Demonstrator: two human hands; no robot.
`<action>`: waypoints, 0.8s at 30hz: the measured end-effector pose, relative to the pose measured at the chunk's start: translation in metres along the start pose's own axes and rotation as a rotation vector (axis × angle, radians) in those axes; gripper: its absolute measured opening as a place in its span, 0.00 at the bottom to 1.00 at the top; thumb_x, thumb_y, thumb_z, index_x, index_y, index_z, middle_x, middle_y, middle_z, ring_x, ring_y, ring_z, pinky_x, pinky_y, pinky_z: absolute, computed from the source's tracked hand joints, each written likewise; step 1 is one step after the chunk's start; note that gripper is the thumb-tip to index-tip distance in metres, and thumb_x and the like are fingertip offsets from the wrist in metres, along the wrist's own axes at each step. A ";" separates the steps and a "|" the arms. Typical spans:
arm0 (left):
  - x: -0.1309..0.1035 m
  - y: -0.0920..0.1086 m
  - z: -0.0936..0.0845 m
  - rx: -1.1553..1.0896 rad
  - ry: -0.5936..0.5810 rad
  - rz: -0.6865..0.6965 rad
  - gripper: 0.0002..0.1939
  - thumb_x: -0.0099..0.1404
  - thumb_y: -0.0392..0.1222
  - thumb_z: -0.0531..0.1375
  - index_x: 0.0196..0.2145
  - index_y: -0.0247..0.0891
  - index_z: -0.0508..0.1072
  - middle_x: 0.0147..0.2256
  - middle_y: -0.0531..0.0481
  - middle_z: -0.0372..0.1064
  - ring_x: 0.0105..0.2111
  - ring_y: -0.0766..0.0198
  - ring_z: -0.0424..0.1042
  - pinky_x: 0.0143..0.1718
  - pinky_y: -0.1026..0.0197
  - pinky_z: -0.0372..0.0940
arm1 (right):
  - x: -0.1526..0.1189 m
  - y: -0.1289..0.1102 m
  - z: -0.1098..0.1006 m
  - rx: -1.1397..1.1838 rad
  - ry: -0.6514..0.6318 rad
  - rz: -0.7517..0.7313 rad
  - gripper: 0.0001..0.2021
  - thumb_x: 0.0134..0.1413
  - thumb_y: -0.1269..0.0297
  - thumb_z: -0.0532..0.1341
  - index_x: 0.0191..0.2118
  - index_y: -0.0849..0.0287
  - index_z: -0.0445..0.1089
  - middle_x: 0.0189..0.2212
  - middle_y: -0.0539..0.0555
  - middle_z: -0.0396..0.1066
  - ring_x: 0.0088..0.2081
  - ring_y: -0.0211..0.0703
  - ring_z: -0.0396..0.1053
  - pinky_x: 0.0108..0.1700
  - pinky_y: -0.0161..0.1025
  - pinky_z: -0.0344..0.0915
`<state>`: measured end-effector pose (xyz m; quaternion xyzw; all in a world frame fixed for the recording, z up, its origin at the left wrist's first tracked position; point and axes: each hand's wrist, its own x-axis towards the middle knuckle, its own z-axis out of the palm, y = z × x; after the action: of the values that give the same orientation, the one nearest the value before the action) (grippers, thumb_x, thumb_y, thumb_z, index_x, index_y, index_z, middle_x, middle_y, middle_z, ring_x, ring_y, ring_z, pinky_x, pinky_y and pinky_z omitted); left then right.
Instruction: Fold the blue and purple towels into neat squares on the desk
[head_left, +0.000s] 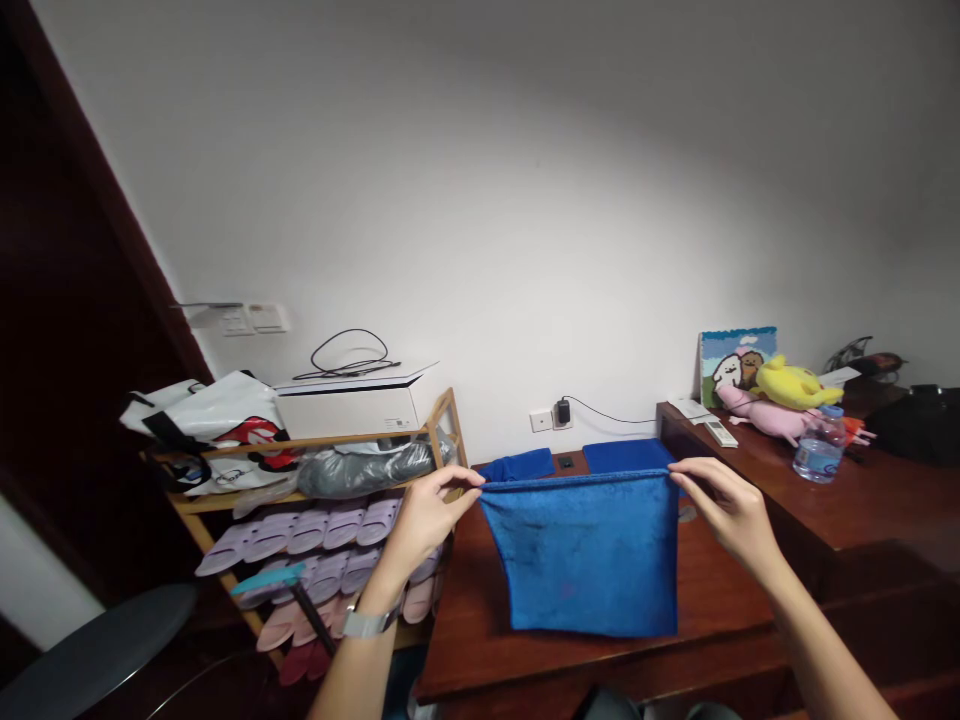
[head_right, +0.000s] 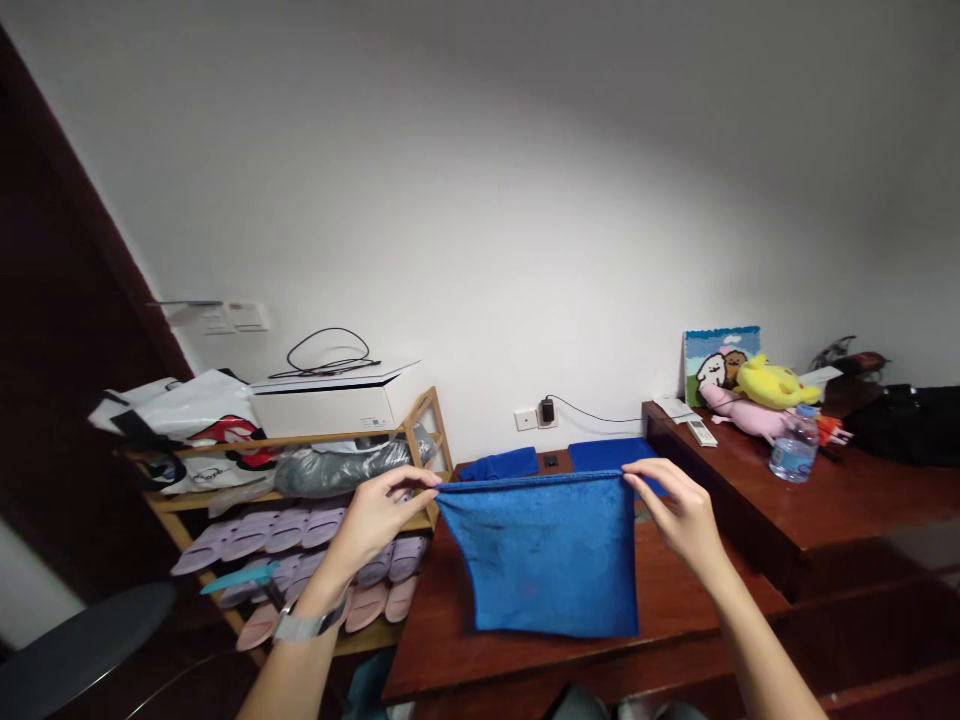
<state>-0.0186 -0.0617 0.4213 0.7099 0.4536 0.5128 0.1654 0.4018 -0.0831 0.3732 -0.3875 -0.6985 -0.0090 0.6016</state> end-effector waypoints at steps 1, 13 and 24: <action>-0.001 0.001 -0.001 -0.035 -0.007 -0.016 0.08 0.58 0.47 0.67 0.33 0.42 0.81 0.36 0.47 0.83 0.39 0.52 0.81 0.45 0.56 0.75 | -0.001 -0.001 -0.001 0.001 0.000 0.011 0.07 0.66 0.56 0.64 0.43 0.49 0.79 0.41 0.53 0.80 0.44 0.50 0.78 0.48 0.46 0.75; 0.000 -0.001 -0.011 -0.080 -0.224 0.015 0.06 0.58 0.46 0.71 0.27 0.44 0.85 0.38 0.44 0.83 0.40 0.53 0.81 0.45 0.56 0.75 | -0.006 0.003 -0.008 0.011 -0.017 0.058 0.07 0.64 0.55 0.65 0.41 0.48 0.79 0.41 0.53 0.81 0.43 0.51 0.78 0.46 0.46 0.76; -0.012 -0.009 -0.007 0.066 -0.215 0.044 0.07 0.60 0.42 0.66 0.30 0.49 0.86 0.40 0.49 0.84 0.41 0.52 0.82 0.49 0.54 0.75 | -0.011 0.008 -0.004 0.013 -0.073 0.067 0.08 0.64 0.54 0.65 0.40 0.49 0.79 0.40 0.54 0.81 0.43 0.51 0.79 0.48 0.47 0.76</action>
<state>-0.0297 -0.0681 0.4113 0.7758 0.4339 0.4219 0.1785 0.4098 -0.0851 0.3613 -0.4069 -0.7065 0.0297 0.5783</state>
